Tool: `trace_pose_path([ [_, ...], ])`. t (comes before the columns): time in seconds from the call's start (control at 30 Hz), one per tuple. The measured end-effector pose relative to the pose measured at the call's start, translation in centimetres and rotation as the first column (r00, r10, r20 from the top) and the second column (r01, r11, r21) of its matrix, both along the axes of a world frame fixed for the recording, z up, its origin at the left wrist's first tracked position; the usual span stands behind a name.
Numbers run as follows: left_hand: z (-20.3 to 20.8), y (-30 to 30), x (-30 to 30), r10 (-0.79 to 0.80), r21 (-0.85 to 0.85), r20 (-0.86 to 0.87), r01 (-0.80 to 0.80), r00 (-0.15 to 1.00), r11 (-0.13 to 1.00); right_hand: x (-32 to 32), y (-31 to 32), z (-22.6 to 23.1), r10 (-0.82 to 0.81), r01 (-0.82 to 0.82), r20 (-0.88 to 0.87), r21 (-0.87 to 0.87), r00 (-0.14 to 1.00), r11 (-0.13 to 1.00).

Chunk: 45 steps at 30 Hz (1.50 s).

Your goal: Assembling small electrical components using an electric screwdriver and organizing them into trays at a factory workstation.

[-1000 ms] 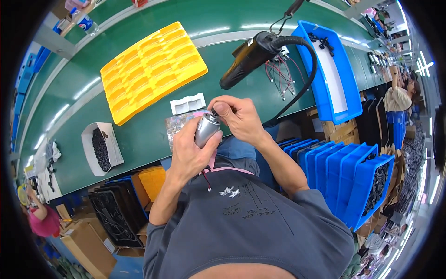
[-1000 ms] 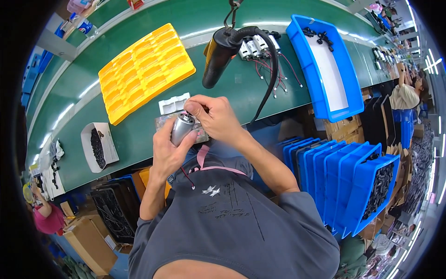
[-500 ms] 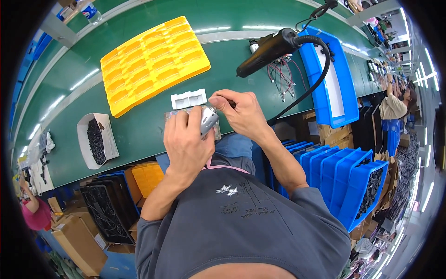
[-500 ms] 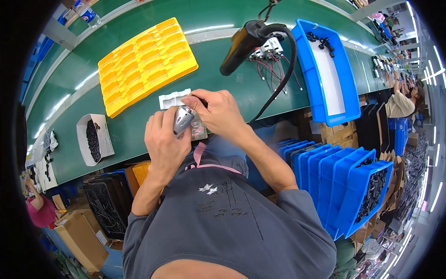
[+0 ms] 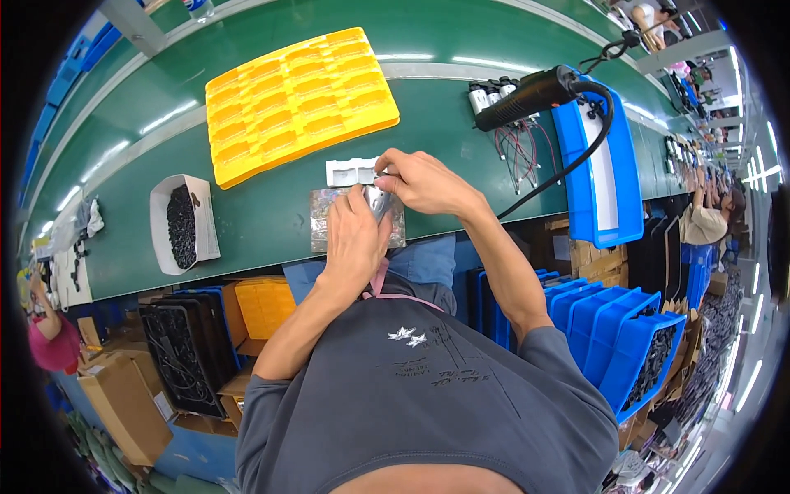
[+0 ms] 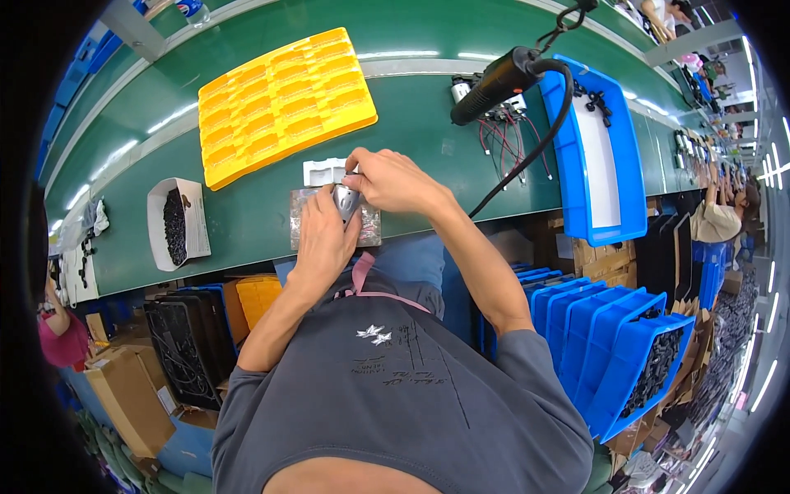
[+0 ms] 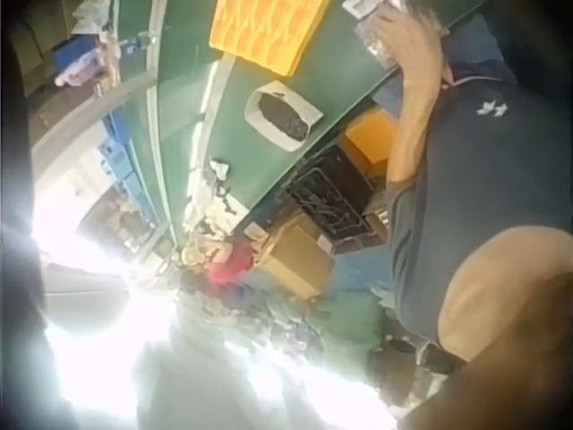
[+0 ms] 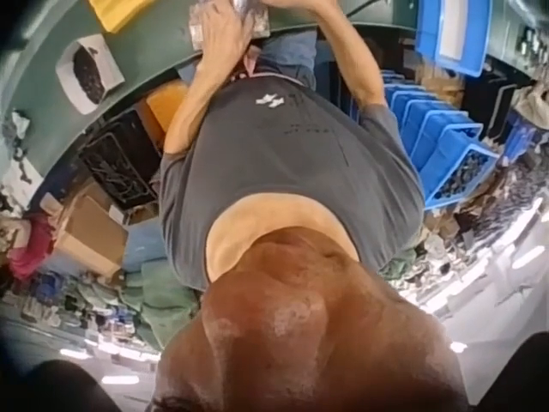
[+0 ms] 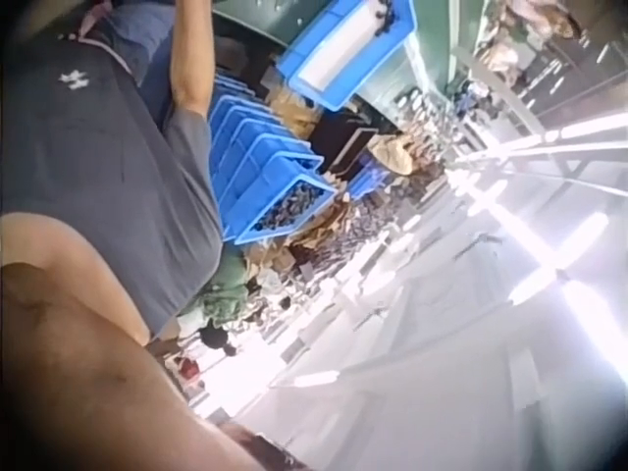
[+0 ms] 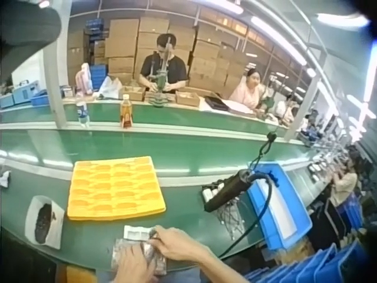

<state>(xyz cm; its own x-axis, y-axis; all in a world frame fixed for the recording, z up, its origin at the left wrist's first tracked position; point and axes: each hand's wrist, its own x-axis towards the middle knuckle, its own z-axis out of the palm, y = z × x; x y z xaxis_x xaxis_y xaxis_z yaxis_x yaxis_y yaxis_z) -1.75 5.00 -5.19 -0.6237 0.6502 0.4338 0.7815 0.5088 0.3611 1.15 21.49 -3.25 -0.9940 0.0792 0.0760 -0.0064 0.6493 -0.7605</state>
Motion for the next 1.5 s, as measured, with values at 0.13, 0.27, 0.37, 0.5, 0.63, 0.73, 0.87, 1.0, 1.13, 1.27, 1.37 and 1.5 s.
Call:
trace_pose_path([
  [0.13,-1.1,1.7,-1.1,0.011,-0.023,0.058,-0.010,0.998,1.000,-2.1,0.9,0.4,0.005,-0.007,0.010,0.244,1.000,0.970],
  [0.27,-2.1,3.5,-1.6,0.071,-0.098,-0.001,-0.071,0.997,0.993,-3.7,2.0,-2.5,-0.020,0.065,-0.183,0.242,0.983,0.968],
  [0.37,-2.4,4.1,-1.3,0.110,-0.120,-0.079,-0.119,0.991,0.986,-3.8,2.0,-2.7,-0.056,0.089,-0.132,0.254,0.990,0.963],
  [0.5,-2.0,4.8,-1.5,0.151,-0.082,-0.053,-0.155,0.987,0.985,-4.1,3.0,-2.3,-0.072,0.074,-0.042,0.046,0.997,0.996],
  [0.63,-1.0,4.4,-1.2,0.191,-0.020,-0.026,-0.191,0.981,0.981,-4.6,3.2,-1.2,-0.063,0.061,0.096,0.023,0.993,0.998],
  [0.73,1.3,0.8,-2.3,0.164,0.295,-0.018,-0.152,0.986,0.944,-4.9,3.7,-0.7,-0.038,0.036,0.069,0.027,0.997,0.999],
  [0.87,4.7,-9.7,-8.9,0.629,0.357,0.057,-0.604,0.776,0.713,-4.6,3.5,-0.6,0.012,0.035,-0.244,0.188,0.970,0.981],
  [1.0,3.2,-21.8,-15.3,0.683,-0.028,0.025,-0.682,0.730,0.731,1.0,0.1,5.1,0.122,0.017,-0.600,0.221,0.790,0.975],
  [1.13,3.5,-23.6,-18.5,0.524,-0.259,0.241,-0.467,0.817,0.846,11.7,0.4,10.0,0.045,0.263,-0.976,0.101,0.212,0.959],
  [1.27,5.3,-22.3,-18.0,0.494,-0.250,0.283,-0.434,0.822,0.866,16.3,7.3,10.2,-0.421,0.193,-0.889,-0.451,-0.180,0.871],
  [1.37,5.3,-22.7,-16.7,0.514,-0.175,0.251,-0.484,0.820,0.858,11.9,10.7,7.6,-0.640,0.241,-0.766,-0.632,-0.055,0.736],
  [1.5,3.9,-24.4,-15.4,0.566,-0.019,0.226,-0.577,0.793,0.817,6.0,8.9,7.7,-0.467,-0.358,-0.741,-0.653,0.482,0.667],
])
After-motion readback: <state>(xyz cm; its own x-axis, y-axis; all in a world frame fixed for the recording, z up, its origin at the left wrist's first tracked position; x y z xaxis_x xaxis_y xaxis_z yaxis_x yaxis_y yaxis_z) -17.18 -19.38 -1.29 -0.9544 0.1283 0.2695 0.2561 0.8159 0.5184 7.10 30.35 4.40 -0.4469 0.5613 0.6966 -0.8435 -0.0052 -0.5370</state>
